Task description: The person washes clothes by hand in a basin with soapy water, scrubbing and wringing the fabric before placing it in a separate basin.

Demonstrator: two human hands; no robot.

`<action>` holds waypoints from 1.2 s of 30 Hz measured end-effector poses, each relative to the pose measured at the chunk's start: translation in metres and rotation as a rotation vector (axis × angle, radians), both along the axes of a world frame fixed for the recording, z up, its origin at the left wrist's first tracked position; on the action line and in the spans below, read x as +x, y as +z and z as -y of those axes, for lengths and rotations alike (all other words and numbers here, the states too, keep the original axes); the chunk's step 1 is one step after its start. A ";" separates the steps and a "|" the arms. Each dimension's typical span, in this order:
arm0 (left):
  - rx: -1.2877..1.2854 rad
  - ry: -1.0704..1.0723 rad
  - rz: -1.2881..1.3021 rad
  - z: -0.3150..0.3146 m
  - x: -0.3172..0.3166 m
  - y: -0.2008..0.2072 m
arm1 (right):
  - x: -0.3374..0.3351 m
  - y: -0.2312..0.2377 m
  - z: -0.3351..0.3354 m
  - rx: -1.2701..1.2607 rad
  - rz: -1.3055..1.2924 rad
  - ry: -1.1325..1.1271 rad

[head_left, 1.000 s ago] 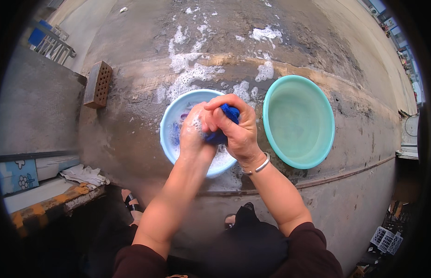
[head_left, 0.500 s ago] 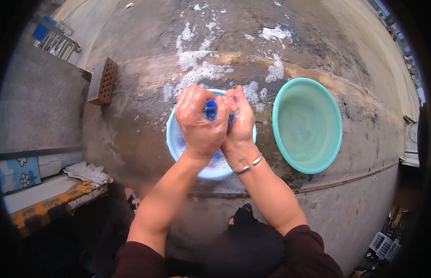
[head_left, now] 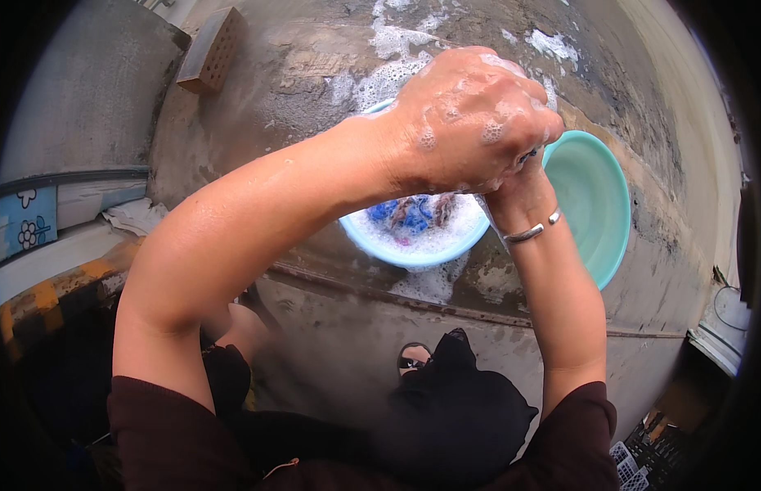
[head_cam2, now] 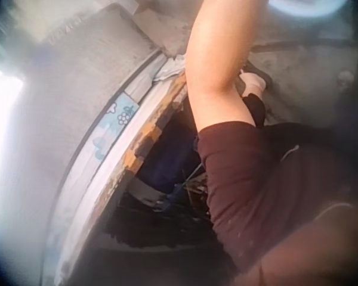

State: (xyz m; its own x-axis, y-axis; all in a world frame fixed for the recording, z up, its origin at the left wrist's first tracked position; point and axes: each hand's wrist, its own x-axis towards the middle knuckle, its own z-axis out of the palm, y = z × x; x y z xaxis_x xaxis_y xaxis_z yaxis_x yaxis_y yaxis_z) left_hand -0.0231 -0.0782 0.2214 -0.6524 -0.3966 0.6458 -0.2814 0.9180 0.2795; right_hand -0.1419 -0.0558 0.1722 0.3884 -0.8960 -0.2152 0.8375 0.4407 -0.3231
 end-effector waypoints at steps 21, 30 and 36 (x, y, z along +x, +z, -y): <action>1.592 0.045 -0.659 -0.043 0.043 -0.128 | -0.037 -0.059 -0.026 -0.051 -0.597 -0.184; 1.880 -0.082 -1.463 -0.062 0.013 -0.146 | -0.029 -0.081 -0.087 0.004 -0.596 -0.203; 1.911 -0.126 -1.362 -0.061 0.013 -0.152 | -0.054 -0.085 -0.090 0.061 -0.545 -0.154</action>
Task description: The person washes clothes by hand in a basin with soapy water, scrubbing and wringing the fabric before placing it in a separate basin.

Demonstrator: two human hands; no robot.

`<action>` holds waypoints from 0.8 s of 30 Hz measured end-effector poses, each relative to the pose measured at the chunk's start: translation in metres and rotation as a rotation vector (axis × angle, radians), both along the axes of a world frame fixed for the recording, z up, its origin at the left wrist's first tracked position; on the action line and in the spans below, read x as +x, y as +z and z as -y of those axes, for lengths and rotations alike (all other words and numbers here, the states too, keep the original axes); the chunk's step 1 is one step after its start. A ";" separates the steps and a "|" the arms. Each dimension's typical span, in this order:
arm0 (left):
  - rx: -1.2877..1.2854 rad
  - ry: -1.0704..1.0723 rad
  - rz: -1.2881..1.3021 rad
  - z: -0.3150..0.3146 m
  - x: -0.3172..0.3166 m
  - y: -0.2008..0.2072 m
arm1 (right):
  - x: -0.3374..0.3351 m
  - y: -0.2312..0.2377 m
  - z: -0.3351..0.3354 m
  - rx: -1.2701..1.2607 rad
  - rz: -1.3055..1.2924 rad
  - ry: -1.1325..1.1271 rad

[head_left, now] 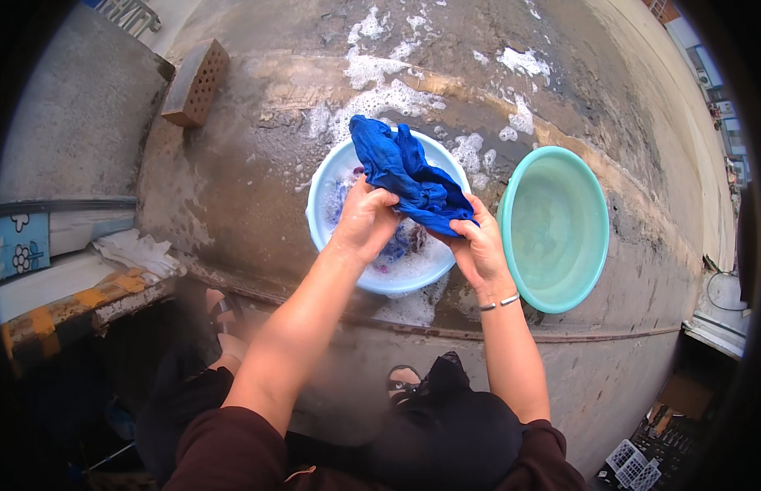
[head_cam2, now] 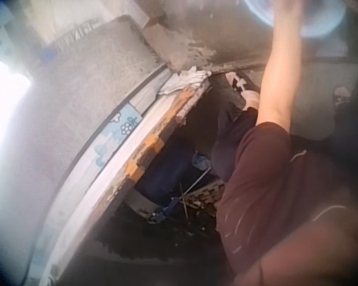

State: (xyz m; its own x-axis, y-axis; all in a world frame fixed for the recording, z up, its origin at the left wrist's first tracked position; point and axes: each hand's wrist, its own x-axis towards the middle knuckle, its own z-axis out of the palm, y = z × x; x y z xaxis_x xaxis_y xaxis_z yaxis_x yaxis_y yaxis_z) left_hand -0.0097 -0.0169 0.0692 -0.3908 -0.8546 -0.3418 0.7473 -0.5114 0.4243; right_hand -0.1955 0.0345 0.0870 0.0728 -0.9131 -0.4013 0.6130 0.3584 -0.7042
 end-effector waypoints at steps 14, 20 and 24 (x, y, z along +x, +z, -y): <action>-0.099 -0.002 0.208 0.001 0.018 0.008 | 0.007 -0.001 0.014 -0.130 0.124 -0.157; -0.038 0.049 0.209 0.002 0.017 0.007 | -0.016 0.002 0.015 -0.188 0.278 -0.231; -0.058 0.035 0.160 0.006 0.030 0.006 | -0.028 0.012 0.013 -0.115 0.215 -0.249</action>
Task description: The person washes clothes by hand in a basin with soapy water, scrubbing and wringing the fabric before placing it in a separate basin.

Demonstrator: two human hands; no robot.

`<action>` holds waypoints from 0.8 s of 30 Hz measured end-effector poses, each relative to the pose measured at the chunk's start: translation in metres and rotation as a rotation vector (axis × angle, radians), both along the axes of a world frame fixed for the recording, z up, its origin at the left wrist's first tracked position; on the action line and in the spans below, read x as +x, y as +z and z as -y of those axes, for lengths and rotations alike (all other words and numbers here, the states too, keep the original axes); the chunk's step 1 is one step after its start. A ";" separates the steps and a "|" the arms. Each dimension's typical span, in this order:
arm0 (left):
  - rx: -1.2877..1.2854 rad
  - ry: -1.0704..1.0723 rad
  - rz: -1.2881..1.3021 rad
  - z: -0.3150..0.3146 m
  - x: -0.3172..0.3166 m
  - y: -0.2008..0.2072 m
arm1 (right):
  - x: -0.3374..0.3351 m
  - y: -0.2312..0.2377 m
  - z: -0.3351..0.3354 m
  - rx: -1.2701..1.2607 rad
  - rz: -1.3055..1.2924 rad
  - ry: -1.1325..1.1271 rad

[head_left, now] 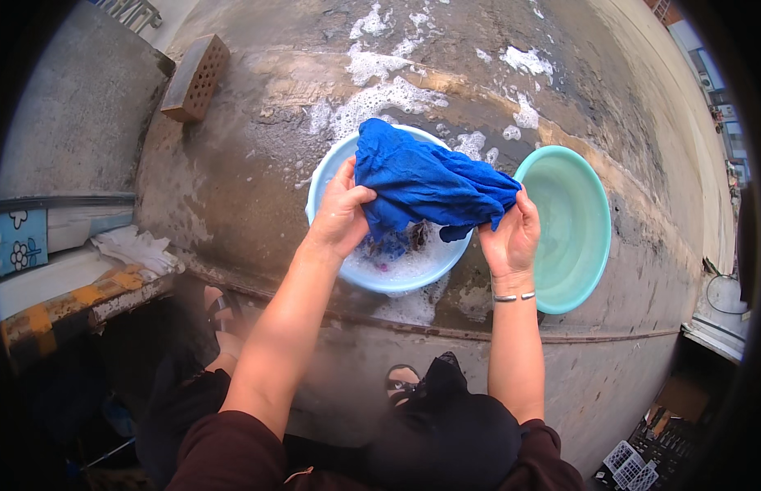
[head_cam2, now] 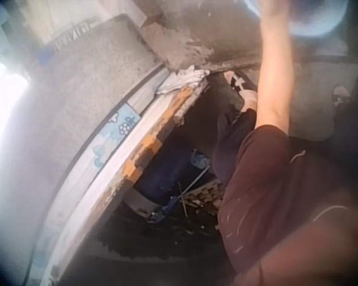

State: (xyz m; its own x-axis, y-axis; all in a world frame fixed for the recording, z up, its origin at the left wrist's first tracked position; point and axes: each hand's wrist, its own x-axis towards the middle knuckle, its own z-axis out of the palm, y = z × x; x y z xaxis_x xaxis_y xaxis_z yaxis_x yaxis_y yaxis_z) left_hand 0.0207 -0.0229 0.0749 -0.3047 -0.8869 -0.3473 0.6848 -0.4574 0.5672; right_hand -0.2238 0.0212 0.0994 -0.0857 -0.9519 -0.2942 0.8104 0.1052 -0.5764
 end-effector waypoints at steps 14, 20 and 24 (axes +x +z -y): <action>-0.065 -0.046 -0.077 -0.002 0.012 0.006 | -0.037 0.006 0.008 -0.052 -0.610 -0.059; -0.088 -0.159 -0.343 -0.003 -0.002 0.040 | 0.005 0.000 0.017 -0.122 -0.763 0.405; -0.161 -0.142 -0.058 0.007 0.000 0.025 | 0.033 0.009 0.023 -0.172 -0.645 0.642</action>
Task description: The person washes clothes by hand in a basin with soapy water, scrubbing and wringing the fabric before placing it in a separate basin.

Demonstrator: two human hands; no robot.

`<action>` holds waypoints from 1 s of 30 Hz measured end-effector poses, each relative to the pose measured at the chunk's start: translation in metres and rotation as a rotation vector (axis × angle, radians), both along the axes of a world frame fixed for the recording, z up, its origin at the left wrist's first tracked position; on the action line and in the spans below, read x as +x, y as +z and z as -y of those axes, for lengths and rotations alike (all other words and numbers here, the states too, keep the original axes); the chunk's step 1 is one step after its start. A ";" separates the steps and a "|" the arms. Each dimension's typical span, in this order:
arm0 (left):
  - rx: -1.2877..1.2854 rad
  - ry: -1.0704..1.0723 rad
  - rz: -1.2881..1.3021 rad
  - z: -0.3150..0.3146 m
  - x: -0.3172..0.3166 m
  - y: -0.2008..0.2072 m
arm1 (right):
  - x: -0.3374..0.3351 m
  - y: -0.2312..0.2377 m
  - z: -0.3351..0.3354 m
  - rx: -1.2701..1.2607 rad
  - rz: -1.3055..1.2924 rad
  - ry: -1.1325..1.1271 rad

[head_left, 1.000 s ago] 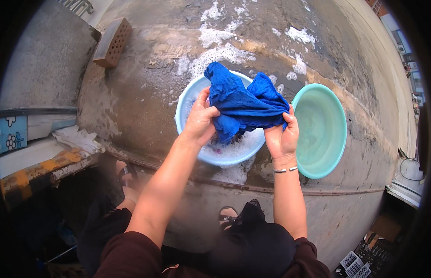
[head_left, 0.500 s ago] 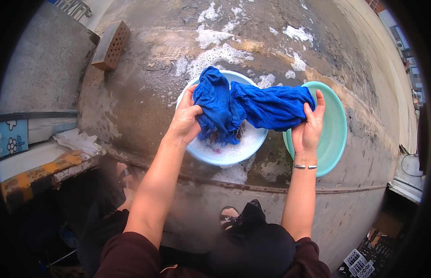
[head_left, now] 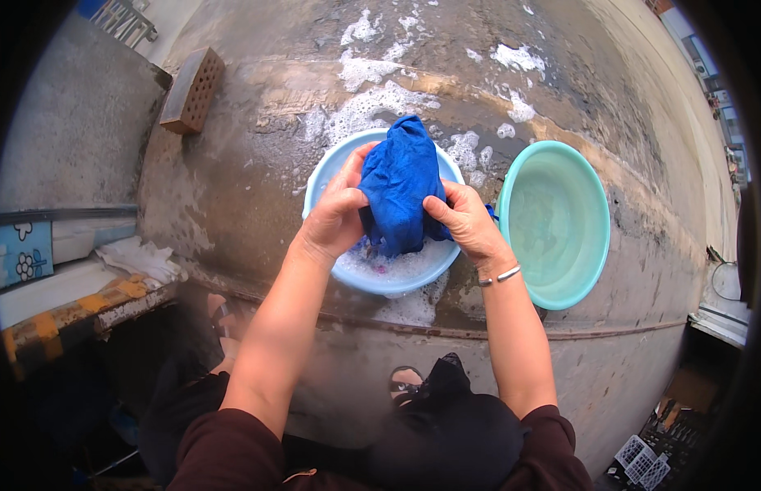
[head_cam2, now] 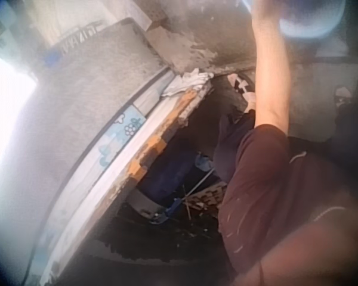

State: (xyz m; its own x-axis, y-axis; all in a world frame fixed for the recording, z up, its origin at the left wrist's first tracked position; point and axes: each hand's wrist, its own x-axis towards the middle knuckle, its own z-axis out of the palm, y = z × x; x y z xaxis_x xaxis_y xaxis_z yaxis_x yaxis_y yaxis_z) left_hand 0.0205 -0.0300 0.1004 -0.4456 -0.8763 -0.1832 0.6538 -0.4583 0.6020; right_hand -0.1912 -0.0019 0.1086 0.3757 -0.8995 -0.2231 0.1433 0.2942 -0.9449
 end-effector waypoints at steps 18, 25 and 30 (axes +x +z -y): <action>-0.817 -0.310 1.840 -0.026 -0.016 -0.052 | -0.015 0.039 0.025 -0.282 -0.301 -0.319; -0.828 -0.175 1.985 -0.020 -0.024 -0.066 | 0.018 -0.096 0.035 -0.420 -1.205 -0.066; -0.980 -0.263 1.857 -0.013 -0.016 -0.087 | 0.027 -0.109 0.039 -0.213 -1.178 0.027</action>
